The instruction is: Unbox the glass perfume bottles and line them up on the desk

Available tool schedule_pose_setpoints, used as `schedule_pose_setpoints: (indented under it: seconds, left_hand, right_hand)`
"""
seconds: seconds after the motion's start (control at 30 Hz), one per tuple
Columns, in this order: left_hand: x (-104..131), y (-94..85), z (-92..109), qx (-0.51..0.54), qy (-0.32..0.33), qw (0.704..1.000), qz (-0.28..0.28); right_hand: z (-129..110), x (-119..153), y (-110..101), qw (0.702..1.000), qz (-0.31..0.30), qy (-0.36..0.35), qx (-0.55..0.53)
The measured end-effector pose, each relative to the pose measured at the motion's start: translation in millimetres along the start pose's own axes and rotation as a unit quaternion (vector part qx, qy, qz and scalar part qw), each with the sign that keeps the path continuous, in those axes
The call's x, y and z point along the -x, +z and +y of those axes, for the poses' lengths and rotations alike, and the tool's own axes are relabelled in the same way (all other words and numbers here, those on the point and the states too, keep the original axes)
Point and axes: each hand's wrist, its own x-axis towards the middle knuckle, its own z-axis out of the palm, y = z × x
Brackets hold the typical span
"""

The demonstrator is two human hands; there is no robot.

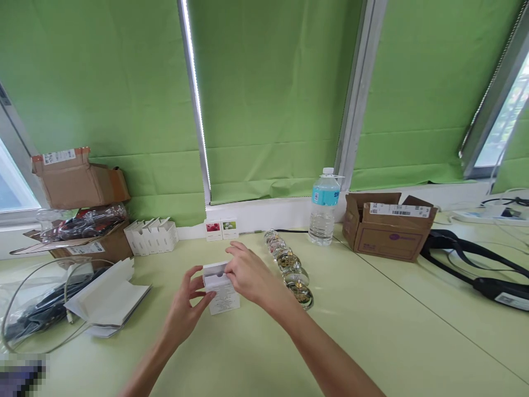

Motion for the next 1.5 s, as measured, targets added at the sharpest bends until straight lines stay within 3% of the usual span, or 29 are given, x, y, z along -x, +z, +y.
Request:
schedule_pose_setpoints:
  seconds: [0.23, 0.5, 0.63, 0.73, 0.93, 1.07, 1.23, 1.3, 1.43, 1.5]
  left_hand:
    - [0, 6.6, -19, 0.021, -0.031, 0.996, -0.081]
    - [-12, 5.0, -36, 0.021, -0.028, 0.998, -0.049]
    - [-21, 3.8, -52, -0.007, -0.034, 0.998, -0.052]
    - [-23, 4.5, -61, -0.030, -0.029, 0.998, -0.056]
    - [-22, 4.3, -61, -0.089, -0.046, 0.994, -0.046]
    - [-22, 3.1, -59, -0.128, -0.046, 0.990, -0.021]
    - [-21, 5.6, -54, -0.126, -0.063, 0.990, -0.010]
    - [-18, 6.9, -44, -0.136, -0.067, 0.988, 0.034]
    - [-7, 6.4, -15, -0.183, -0.024, 0.964, 0.191]
    - [-1, 7.0, -2, -0.197, 0.005, 0.957, 0.215]
  right_hand:
    - [-5, 8, -23, 0.996, 0.000, 0.060, -0.065]
    - [-1, 25, -78, 0.990, 0.071, 0.099, -0.071]
    - [8, 51, -98, 0.980, 0.086, 0.172, -0.044]
    - [30, 82, -90, 0.968, 0.077, 0.239, -0.030]
    - [84, 133, -38, 0.933, 0.006, 0.346, -0.100]
    - [88, 135, -20, 0.939, -0.018, 0.329, -0.102]
    - [81, 131, -19, 0.942, -0.031, 0.324, -0.083]
    - [81, 133, -19, 0.941, -0.029, 0.323, -0.094]
    - [81, 135, -15, 0.943, -0.034, 0.307, -0.122]
    - [78, 135, -11, 0.944, -0.041, 0.300, -0.131]
